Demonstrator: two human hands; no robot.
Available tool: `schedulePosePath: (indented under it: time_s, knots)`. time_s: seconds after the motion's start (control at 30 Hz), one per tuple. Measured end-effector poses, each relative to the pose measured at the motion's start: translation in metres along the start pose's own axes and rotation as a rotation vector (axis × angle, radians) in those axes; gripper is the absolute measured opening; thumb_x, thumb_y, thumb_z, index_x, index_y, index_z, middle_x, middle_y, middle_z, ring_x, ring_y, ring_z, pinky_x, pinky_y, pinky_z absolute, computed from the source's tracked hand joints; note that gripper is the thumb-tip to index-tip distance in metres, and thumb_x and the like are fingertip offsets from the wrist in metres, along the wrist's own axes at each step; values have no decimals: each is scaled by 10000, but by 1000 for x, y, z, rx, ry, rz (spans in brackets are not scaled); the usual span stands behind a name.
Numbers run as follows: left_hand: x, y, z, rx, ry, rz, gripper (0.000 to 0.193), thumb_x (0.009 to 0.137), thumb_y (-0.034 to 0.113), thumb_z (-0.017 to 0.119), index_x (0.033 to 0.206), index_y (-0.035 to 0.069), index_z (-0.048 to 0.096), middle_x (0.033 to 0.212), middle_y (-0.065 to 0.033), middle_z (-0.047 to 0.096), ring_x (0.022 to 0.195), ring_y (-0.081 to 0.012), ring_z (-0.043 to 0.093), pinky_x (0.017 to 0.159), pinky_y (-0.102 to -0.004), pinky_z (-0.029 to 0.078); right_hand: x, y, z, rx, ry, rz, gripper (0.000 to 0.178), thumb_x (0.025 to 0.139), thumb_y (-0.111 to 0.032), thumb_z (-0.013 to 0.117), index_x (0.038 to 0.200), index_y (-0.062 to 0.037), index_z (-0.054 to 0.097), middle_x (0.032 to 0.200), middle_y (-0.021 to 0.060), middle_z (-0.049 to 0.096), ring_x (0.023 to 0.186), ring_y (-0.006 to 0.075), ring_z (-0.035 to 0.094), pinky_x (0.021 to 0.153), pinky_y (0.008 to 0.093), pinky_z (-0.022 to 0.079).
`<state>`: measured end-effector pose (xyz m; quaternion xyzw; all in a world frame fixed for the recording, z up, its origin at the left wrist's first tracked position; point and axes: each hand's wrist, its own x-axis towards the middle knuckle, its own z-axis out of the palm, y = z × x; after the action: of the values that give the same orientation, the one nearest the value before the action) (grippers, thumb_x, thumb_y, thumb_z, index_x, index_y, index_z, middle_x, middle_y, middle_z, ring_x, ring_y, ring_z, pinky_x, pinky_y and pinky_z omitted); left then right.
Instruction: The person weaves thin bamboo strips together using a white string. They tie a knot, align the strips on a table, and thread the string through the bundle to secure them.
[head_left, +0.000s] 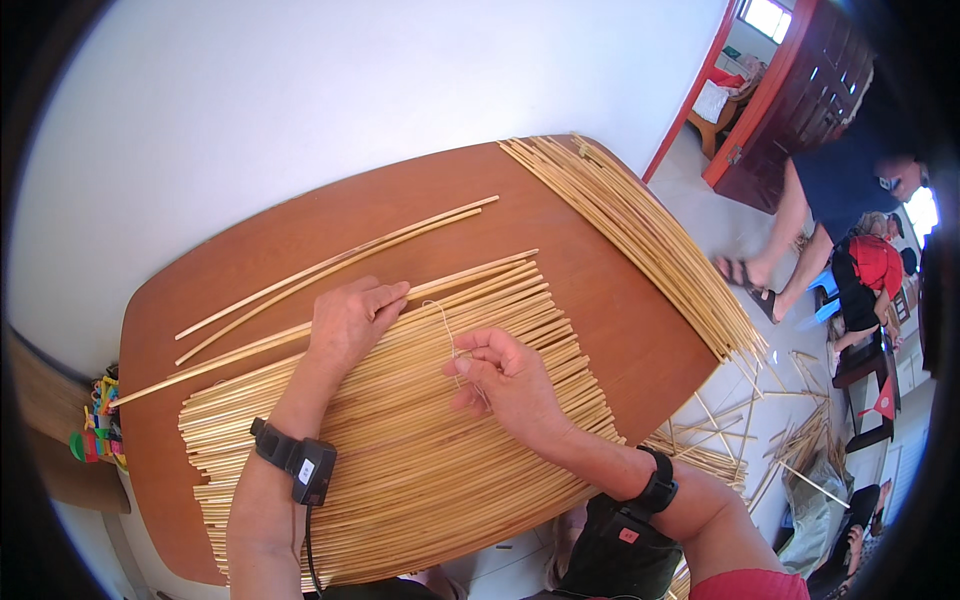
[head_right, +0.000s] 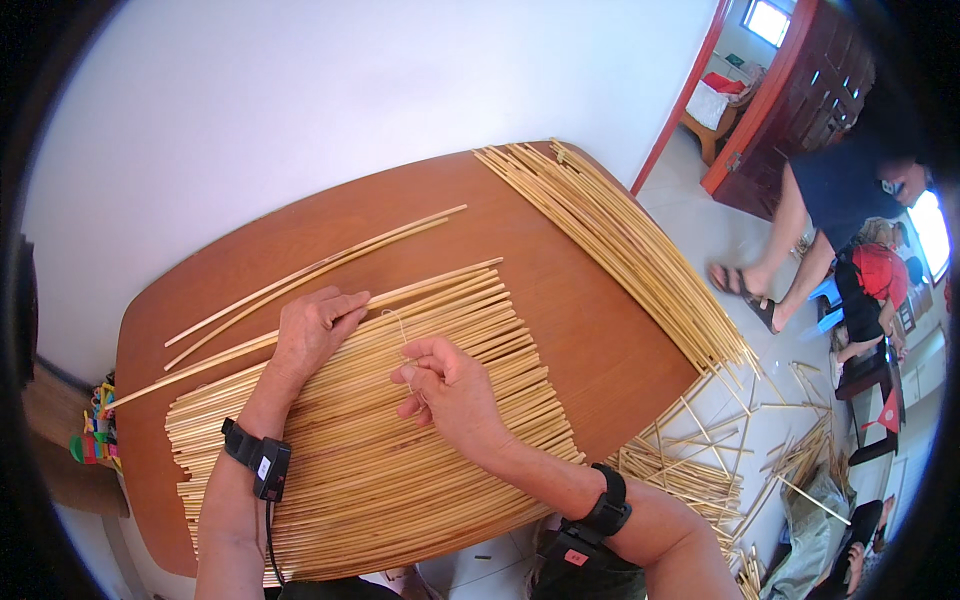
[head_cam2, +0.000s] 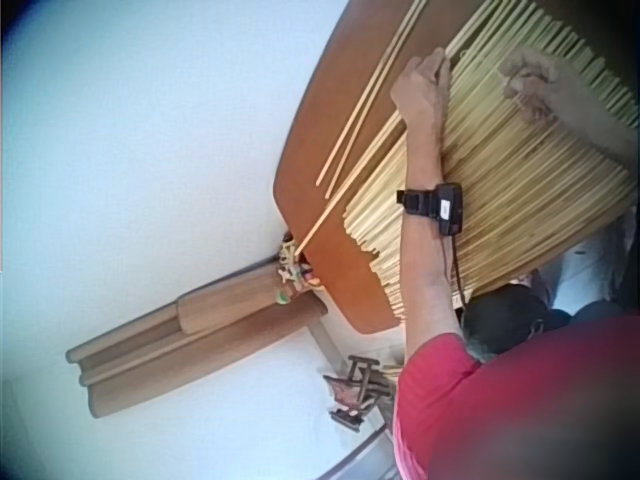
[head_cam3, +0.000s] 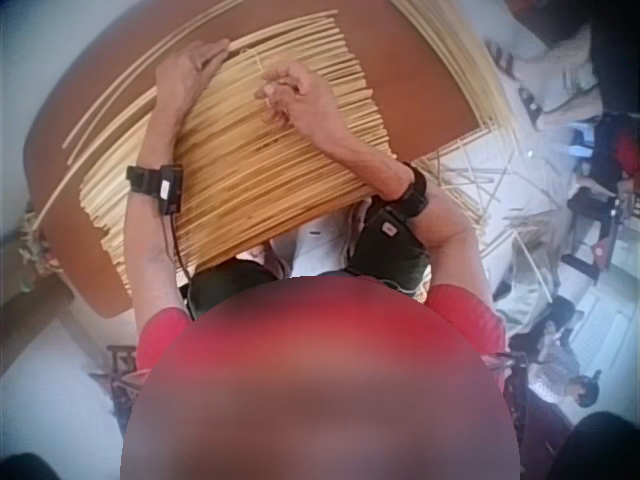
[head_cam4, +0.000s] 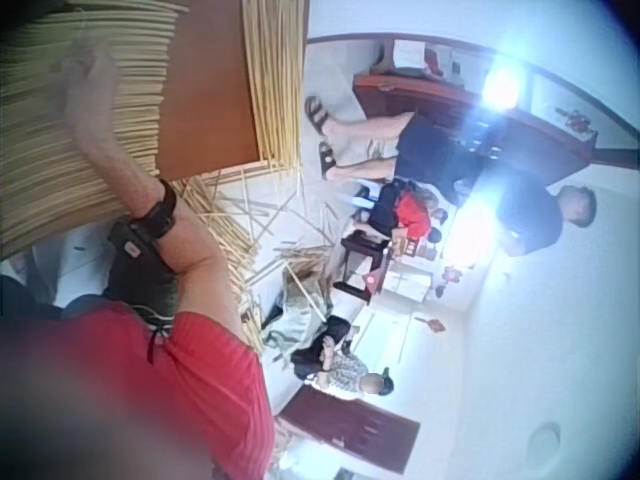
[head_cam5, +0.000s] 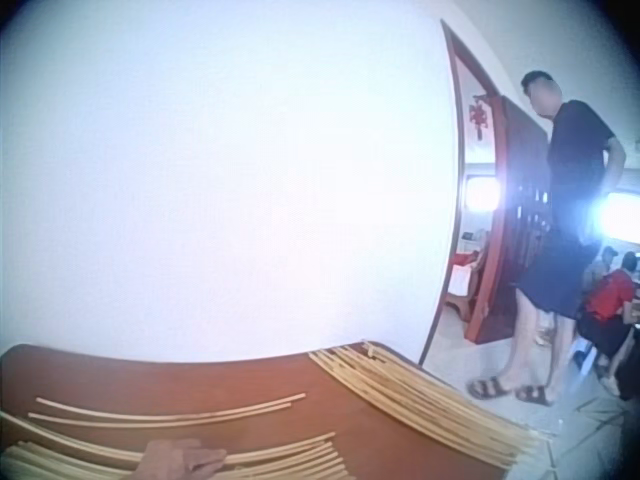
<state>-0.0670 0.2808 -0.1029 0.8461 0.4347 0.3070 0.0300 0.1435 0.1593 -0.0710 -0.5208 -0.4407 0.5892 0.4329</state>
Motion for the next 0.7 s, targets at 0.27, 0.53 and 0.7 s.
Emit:
schedulePosePath:
  time_s: [0.27,0.53,0.7]
  knots:
    - [0,-1,3,6,40,48,146,882,233,729,1005,184,789,748,-22,654,673,-239,652,585,-376,522,1,5,2,128,-16,80,175,1044,-114,530,1179,-8,561,1000,116,695,714,164,701,560,253,550]
    - [1,2,-2,-25,41,21,146,883,230,727,1007,184,789,749,-23,652,670,-240,648,582,-369,513,3,7,0,97,86,-62,176,1058,-98,487,1209,-9,502,922,116,665,725,173,692,614,270,564]
    - [6,12,-9,-27,55,38,149,890,244,726,1006,176,789,737,-28,641,657,-241,639,575,-372,500,8,8,-12,220,187,-137,182,1050,-85,502,1204,4,541,938,108,660,785,166,685,669,275,576]
